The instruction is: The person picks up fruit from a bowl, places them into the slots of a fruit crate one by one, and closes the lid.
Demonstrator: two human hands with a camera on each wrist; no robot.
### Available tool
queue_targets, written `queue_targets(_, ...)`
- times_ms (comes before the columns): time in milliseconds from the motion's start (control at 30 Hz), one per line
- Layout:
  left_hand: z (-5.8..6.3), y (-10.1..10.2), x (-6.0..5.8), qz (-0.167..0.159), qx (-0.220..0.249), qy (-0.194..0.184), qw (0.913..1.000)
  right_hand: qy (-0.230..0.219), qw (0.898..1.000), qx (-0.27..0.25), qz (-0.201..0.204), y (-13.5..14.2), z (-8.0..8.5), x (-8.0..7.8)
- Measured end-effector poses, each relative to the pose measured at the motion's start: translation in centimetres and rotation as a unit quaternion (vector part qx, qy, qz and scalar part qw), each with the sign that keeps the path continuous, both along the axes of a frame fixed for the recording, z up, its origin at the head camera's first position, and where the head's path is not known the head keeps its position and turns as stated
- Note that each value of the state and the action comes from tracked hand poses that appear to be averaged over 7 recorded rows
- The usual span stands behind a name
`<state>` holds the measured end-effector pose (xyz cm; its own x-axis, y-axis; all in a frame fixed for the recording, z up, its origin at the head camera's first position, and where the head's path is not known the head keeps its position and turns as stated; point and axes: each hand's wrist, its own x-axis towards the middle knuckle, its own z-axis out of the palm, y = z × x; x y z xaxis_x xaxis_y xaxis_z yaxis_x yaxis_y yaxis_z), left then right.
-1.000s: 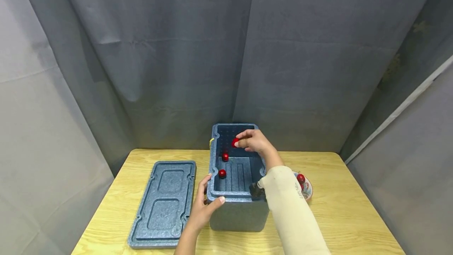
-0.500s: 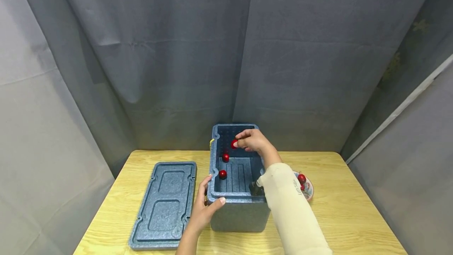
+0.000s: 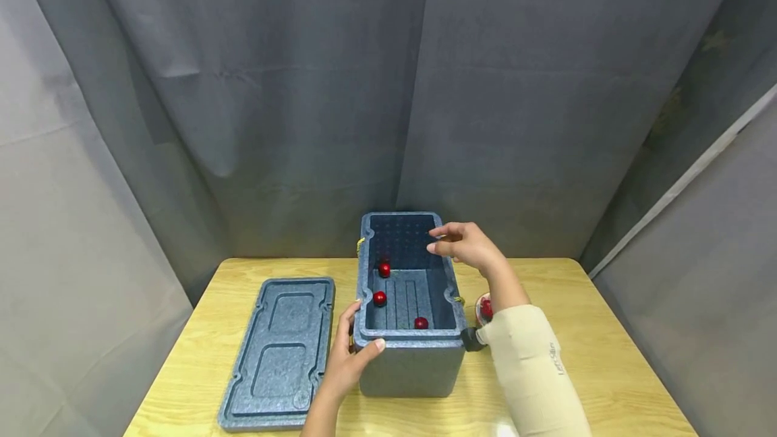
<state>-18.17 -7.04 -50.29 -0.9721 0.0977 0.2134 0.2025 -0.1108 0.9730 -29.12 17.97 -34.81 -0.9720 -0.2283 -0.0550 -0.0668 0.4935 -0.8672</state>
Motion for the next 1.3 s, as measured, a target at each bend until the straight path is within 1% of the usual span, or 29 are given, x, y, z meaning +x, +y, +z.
queue_targets(67, 0.0, 0.0, 0.0, -0.002, 0.003, 0.004, 1.0, 0.007, 1.0, -0.004, 0.001, 0.7, -0.1, 0.5)
queue_targets(267, -0.1, 0.1, 0.0, -0.003, 0.011, 0.004, 0.9999, 0.057, 0.998, -0.021, -0.009, 2.6, -0.5, 1.7)
queue_targets(400, -0.2, 0.0, 0.0, -0.004, 0.008, -0.002, 1.0, 0.069, 0.997, -0.021, -0.014, 3.5, -1.0, 2.4)
queue_targets(467, -0.3, 0.0, 0.0, -0.005, 0.011, -0.002, 0.9999, 0.073, 0.997, -0.013, -0.012, 3.8, -1.3, 2.8)
queue_targets(633, -0.4, 0.0, -0.1, -0.009, 0.019, 0.004, 0.9998, 0.092, 0.996, 0.007, 0.011, 4.8, -2.1, 3.6)
queue_targets(700, -0.5, 0.0, -0.1, -0.009, 0.017, 0.005, 0.9998, 0.097, 0.995, 0.0, 0.023, 5.2, -2.5, 3.9)
queue_targets(767, -0.5, 0.0, -0.1, -0.006, 0.015, 0.005, 0.9999, 0.098, 0.995, -0.005, 0.027, 5.1, -2.1, 4.5)
queue_targets(800, -0.5, 0.0, -0.1, -0.004, 0.014, 0.004, 0.9999, 0.099, 0.995, -0.009, 0.027, 5.3, -2.3, 4.6)
queue_targets(933, -0.5, 0.0, 0.0, -0.003, 0.011, 0.002, 0.9999, 0.093, 0.995, -0.009, 0.015, 6.1, -3.3, 4.9)
queue_targets(1000, -0.5, 0.0, 0.1, -0.004, 0.01, 0.001, 0.9999, 0.091, 0.996, -0.007, 0.007, 6.9, -4.6, 4.6)
queue_targets(1033, -0.5, 0.0, 0.1, -0.004, 0.009, 0.0, 0.9999, 0.091, 0.996, -0.005, 0.004, 7.1, -4.9, 4.6)
queue_targets(1200, -0.5, 0.0, 0.0, -0.01, 0.015, 0.003, 0.9998, 0.091, 0.996, -0.004, -0.023, 8.2, -6.3, 4.9)
queue_targets(1300, -0.4, 0.0, -0.1, -0.012, 0.02, 0.007, 0.9997, 0.086, 0.996, -0.008, -0.032, 8.8, -7.0, 5.0)
